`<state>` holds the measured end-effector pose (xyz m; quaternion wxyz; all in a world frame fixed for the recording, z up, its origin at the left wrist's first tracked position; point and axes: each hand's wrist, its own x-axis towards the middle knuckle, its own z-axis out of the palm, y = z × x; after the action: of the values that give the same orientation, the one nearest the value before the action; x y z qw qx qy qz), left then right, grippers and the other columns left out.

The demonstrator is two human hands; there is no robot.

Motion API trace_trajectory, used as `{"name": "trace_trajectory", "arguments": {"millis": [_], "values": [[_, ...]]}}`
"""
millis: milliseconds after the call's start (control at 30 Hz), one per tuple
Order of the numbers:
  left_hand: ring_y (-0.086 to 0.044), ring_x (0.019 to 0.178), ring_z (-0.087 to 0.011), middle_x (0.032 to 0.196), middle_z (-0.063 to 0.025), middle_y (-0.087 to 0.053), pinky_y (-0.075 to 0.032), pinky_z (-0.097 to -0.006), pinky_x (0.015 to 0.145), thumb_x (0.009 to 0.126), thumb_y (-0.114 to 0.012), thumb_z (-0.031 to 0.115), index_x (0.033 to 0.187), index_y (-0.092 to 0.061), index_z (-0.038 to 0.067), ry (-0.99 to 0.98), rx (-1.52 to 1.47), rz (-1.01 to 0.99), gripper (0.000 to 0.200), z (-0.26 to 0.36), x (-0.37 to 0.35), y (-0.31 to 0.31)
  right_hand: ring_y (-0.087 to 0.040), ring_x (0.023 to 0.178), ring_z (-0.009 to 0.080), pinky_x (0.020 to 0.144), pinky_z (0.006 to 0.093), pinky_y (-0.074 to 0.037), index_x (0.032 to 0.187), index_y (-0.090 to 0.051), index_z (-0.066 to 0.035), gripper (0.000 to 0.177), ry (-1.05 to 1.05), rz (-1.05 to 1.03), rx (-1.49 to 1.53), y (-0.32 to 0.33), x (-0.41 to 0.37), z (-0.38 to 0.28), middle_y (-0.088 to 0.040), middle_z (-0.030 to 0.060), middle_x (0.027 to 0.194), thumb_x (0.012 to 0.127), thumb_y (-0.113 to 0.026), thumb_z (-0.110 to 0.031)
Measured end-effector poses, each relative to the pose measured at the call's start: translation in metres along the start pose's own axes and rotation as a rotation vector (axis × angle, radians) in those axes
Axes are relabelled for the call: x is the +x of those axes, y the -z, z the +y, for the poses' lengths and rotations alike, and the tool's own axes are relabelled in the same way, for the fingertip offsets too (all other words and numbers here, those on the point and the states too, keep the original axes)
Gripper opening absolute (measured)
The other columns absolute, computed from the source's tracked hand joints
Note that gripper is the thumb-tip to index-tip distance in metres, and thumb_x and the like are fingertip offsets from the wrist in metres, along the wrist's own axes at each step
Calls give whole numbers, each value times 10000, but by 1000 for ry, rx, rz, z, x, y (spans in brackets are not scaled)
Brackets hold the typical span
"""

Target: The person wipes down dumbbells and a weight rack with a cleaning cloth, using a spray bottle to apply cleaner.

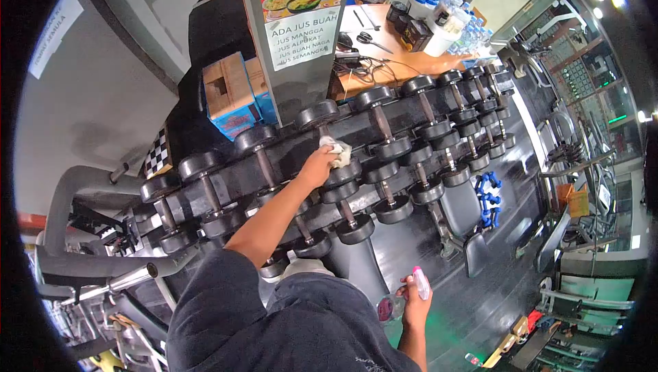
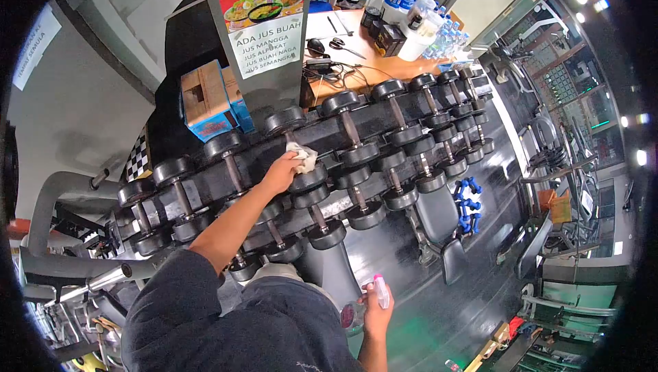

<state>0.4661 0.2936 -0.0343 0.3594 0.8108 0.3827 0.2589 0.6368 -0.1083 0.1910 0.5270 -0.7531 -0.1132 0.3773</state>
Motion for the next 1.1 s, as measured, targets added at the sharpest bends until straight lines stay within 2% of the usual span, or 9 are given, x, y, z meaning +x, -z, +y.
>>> {"name": "trace_trajectory", "arguments": {"millis": [133, 233, 267, 367, 633, 667, 800, 967, 1100], "values": [[-597, 1221, -374, 1304, -198, -601, -481, -407, 1057, 897, -658, -16, 1178, -733, 72, -111, 114, -293, 303, 10, 23, 48, -625, 685, 137, 650, 291, -497, 1109, -645, 15, 218, 19, -4, 4, -5, 0, -9, -694, 79, 907, 1018, -651, -183], [-587, 1216, -377, 1319, -183, -596, -479, -416, 1065, 864, -663, -39, 1195, -739, 103, 180, -393, 75, 368, 17, 54, 58, -622, 680, 142, 647, 292, -488, 1163, -635, 22, 254, 41, -11, -16, -6, 2, -12, -689, 84, 914, 1015, -651, -183], [-583, 1184, -376, 1349, -151, -599, -471, -425, 1075, 814, -642, -85, 1211, -752, 146, -9, 207, 146, 472, 22, 46, 61, -618, 675, 147, 642, 295, -485, 1214, -623, 31, 295, 48, -16, -14, -3, 3, -9, -686, 90, 923, 1013, -651, -183], [-584, 1159, -390, 1394, -128, -592, -466, -437, 1079, 769, -612, -123, 1204, -767, 164, -81, 342, 156, 543, 4, 29, 19, -615, 673, 154, 639, 299, -484, 1270, -609, 39, 341, 45, -20, -37, 2, 2, -8, -681, 99, 937, 1012, -649, -181], [-629, 1169, -392, 1324, -159, -644, -506, -436, 1026, 764, -614, -105, 1149, -783, 134, -58, 59, -207, 483, 10, 20, 35, -621, 671, 139, 648, 301, -503, 1107, -634, 19, 220, 66, -5, 10, 5, -3, -5, -683, 84, 916, 1023, -635, -185], [-641, 1185, -372, 1275, -168, -666, -514, -418, 1021, 758, -640, -85, 1103, -799, 122, 72, 100, -426, 433, 10, 38, 52, -622, 670, 140, 648, 302, -504, 1114, -634, 19, 224, 70, 0, 12, 6, -4, -6, -683, 84, 918, 1023, -634, -186], [-647, 1165, -392, 1324, -198, -639, -502, -421, 1060, 799, -636, -90, 1152, -794, 130, 62, 40, 81, 444, 13, 47, 55, -626, 670, 145, 647, 304, -503, 1145, -632, 20, 240, 77, 24, 18, 11, -4, -11, -685, 84, 920, 1024, -634, -187], [-582, 1216, -494, 1445, -249, -553, -466, -494, 1094, 881, -618, -41, 1234, -735, 122, 89, 78, 200, 405, 23, -3, 4, -627, 662, 143, 633, 293, -484, 1162, -634, 14, 245, 90, 31, -17, 15, 0, -9, -693, 88, 920, 1024, -634, -188], [-607, 1144, -474, 1307, -245, -598, -493, -508, 1009, 894, -605, -27, 1171, -713, 64, 208, 89, 91, 311, 33, -18, 13, -629, 658, 141, 622, 283, -461, 1166, -636, 9, 253, 84, 43, -14, 19, -3, -4, -699, 96, 920, 1024, -635, -201]]}}
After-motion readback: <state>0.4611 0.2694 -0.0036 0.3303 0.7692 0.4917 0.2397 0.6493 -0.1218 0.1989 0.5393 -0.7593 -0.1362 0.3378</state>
